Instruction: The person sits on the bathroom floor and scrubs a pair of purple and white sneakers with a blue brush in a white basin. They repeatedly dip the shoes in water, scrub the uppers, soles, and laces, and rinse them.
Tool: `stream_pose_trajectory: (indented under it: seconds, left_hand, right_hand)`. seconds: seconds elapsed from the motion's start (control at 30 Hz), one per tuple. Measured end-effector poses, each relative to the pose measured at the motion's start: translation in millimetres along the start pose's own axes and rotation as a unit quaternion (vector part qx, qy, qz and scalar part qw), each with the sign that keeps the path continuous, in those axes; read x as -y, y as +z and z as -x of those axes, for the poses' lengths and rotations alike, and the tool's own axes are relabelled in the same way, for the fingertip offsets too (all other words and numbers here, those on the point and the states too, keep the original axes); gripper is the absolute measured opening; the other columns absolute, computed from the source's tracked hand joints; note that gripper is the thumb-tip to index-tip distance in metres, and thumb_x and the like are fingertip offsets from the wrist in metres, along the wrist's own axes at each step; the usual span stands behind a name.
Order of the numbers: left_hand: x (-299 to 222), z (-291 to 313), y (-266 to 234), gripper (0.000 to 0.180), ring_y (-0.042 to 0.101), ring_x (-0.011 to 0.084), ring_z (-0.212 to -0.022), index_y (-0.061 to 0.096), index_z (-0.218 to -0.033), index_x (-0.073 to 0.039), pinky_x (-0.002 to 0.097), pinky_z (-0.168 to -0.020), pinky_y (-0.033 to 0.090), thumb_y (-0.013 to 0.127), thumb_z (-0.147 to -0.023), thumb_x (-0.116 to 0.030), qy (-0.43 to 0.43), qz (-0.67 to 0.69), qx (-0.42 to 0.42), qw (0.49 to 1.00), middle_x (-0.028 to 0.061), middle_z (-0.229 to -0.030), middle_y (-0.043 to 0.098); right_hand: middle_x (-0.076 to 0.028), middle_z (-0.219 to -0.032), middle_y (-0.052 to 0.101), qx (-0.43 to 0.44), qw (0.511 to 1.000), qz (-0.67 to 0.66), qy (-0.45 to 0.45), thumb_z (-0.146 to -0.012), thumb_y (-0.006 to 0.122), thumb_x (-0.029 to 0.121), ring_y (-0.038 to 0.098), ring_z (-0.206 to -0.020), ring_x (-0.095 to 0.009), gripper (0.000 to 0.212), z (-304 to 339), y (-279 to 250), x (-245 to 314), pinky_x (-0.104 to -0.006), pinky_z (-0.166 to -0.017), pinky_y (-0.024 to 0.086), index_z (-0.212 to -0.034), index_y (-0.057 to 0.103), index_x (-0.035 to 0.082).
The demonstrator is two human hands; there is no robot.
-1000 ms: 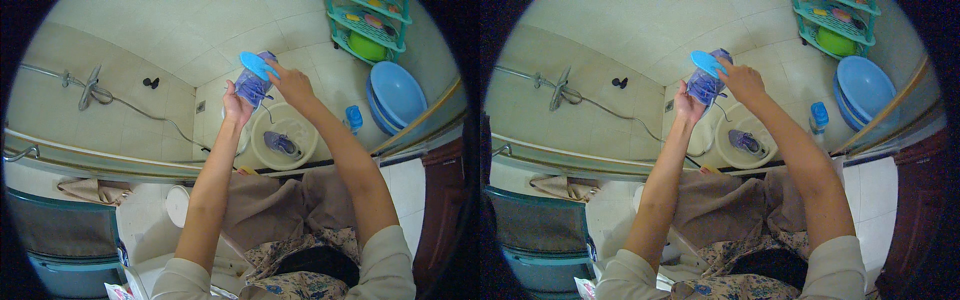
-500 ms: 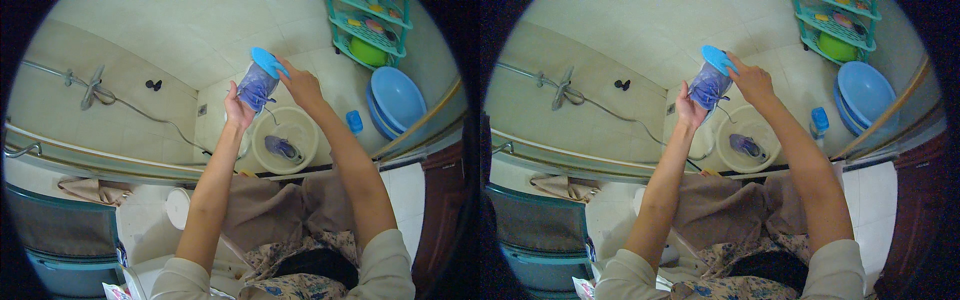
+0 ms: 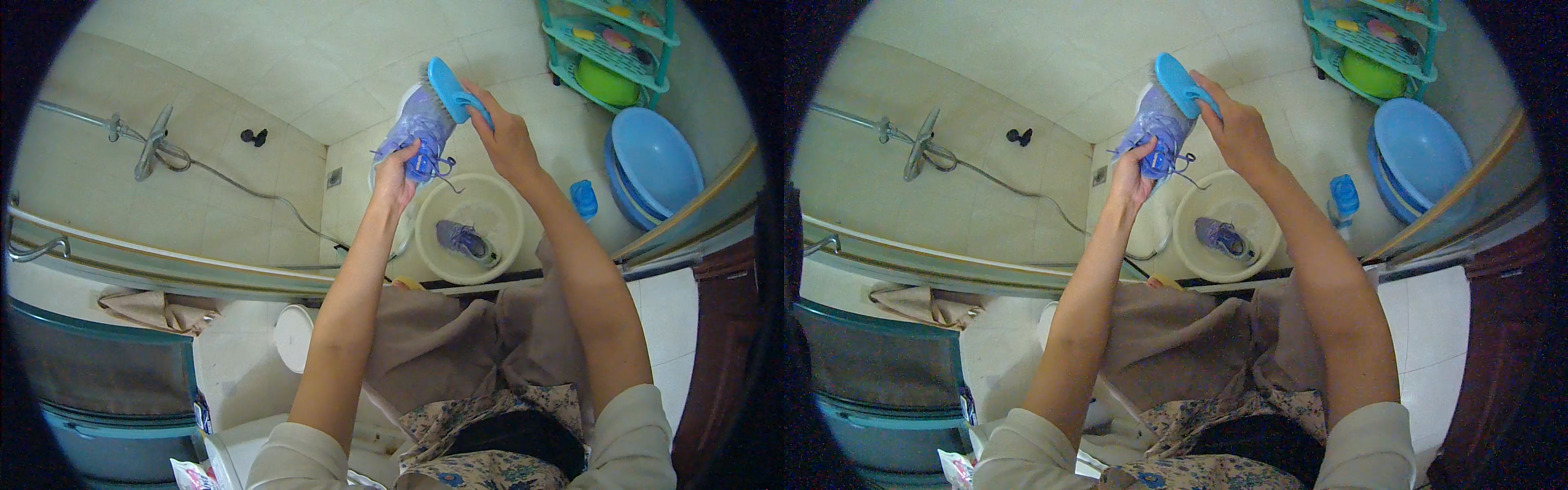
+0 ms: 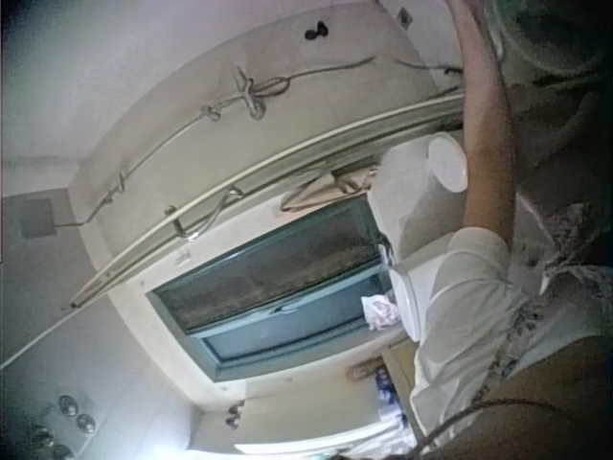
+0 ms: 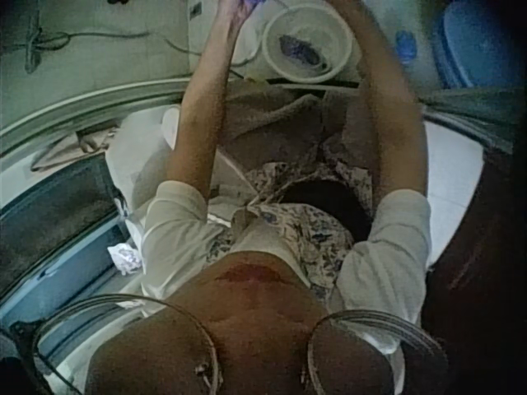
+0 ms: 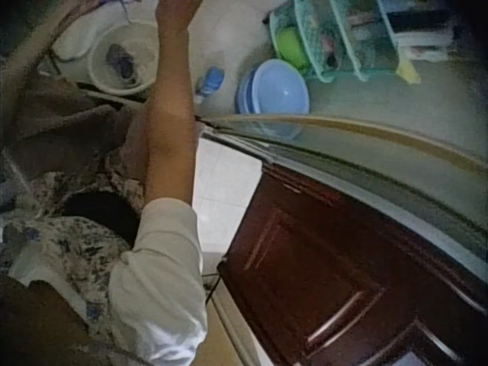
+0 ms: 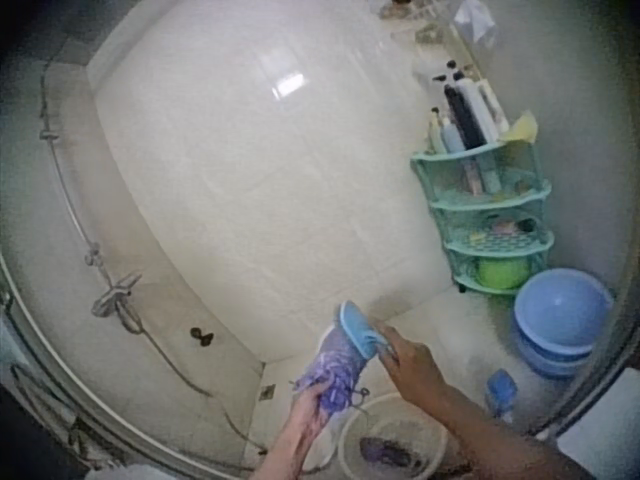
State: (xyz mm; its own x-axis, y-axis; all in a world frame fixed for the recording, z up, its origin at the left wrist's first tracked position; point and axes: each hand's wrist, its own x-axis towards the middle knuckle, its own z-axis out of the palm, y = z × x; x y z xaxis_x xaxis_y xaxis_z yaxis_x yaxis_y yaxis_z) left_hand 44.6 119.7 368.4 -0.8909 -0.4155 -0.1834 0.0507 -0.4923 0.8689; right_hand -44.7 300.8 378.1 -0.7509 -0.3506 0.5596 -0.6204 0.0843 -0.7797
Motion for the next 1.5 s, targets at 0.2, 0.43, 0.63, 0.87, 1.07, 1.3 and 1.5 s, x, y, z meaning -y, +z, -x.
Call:
stream_pose_trajectory:
  seconds: [0.2, 0.43, 0.63, 0.87, 1.07, 1.3, 1.5]
  left_hand:
    - [-4.2, 6.7, 12.9, 0.028, 0.060, 0.0252, -0.084, 0.047, -0.108, 0.006, 0.0351, -0.074, 0.051, 0.053, -0.081, 0.001, 0.061, -0.013, -0.011, 0.998, 0.0157, -0.099, 0.057]
    - [-10.2, 3.1, 0.4, 0.025, 0.061, 0.0261, -0.084, 0.047, -0.106, 0.006, 0.0362, -0.073, 0.052, 0.051, -0.081, 0.003, 0.080, -0.005, -0.007, 0.997, 0.0166, -0.100, 0.057]
    - [-13.1, 7.1, 8.7, 0.022, 0.061, 0.0241, -0.080, 0.050, -0.102, 0.006, 0.0348, -0.071, 0.051, 0.049, -0.080, 0.006, 0.081, -0.025, -0.046, 0.995, 0.0145, -0.093, 0.059]
    - [-17.1, 10.7, 5.1, 0.028, 0.061, 0.0270, -0.084, 0.046, -0.107, 0.009, 0.0372, -0.074, 0.052, 0.049, -0.079, 0.006, 0.087, -0.024, -0.018, 0.996, 0.0179, -0.099, 0.057]
    - [-16.8, 12.4, 10.8, 0.020, 0.061, 0.0222, -0.077, 0.052, -0.099, 0.007, 0.0332, -0.069, 0.051, 0.048, -0.080, 0.005, 0.094, -0.041, -0.045, 0.994, 0.0139, -0.092, 0.060]
    - [-17.9, 15.3, 14.4, 0.018, 0.062, 0.0215, -0.075, 0.055, -0.094, 0.007, 0.0315, -0.066, 0.051, 0.048, -0.077, 0.006, 0.096, -0.057, -0.018, 0.994, 0.0138, -0.087, 0.061]
    - [-17.6, 16.1, 17.0, 0.017, 0.062, 0.0227, -0.071, 0.054, -0.093, 0.007, 0.0326, -0.063, 0.053, 0.050, -0.077, 0.006, 0.099, -0.066, -0.027, 0.993, 0.0149, -0.086, 0.061]
  right_hand:
    - [-0.014, -0.084, 0.062, -0.004, 0.989, 0.057, -0.134, -0.086, 0.051, 0.017, 0.059, -0.066, -0.032, 0.038, 4.5, 1.9, -6.6, -0.0377, -0.060, 0.046, -0.123, 0.046, 0.023]
    - [-0.010, -0.069, 0.060, 0.118, 0.968, 0.169, -0.140, -0.083, 0.054, 0.019, 0.060, -0.064, -0.029, 0.030, 12.1, 5.4, 3.5, -0.0399, -0.056, 0.048, -0.113, 0.051, 0.023]
    - [-0.010, -0.070, 0.060, 0.115, 0.955, 0.232, -0.142, -0.081, 0.056, 0.019, 0.059, -0.063, -0.029, 0.033, 5.5, -3.8, -16.9, -0.0393, -0.056, 0.047, -0.114, 0.052, 0.024]
    - [-0.010, -0.067, 0.059, 0.106, 0.960, 0.195, -0.173, -0.082, 0.055, 0.022, 0.060, -0.061, -0.028, 0.030, 8.3, 6.9, -5.8, -0.0402, -0.053, 0.047, -0.112, 0.051, 0.024]
    - [-0.008, -0.061, 0.056, 0.086, 0.958, 0.209, -0.177, -0.081, 0.056, 0.021, 0.059, -0.056, -0.027, 0.031, 11.8, -1.7, -10.0, -0.0380, -0.048, 0.047, -0.111, 0.051, 0.026]
    - [-0.008, -0.058, 0.054, 0.072, 0.951, 0.239, -0.181, -0.082, 0.056, 0.023, 0.058, -0.053, -0.027, 0.031, 10.2, 10.6, -1.1, -0.0369, -0.048, 0.047, -0.113, 0.051, 0.026]
    - [-0.011, -0.065, 0.058, 0.037, 0.975, 0.185, -0.122, -0.083, 0.055, 0.023, 0.059, -0.057, -0.028, 0.030, 6.8, 7.8, -2.2, -0.0385, -0.052, 0.047, -0.112, 0.052, 0.025]
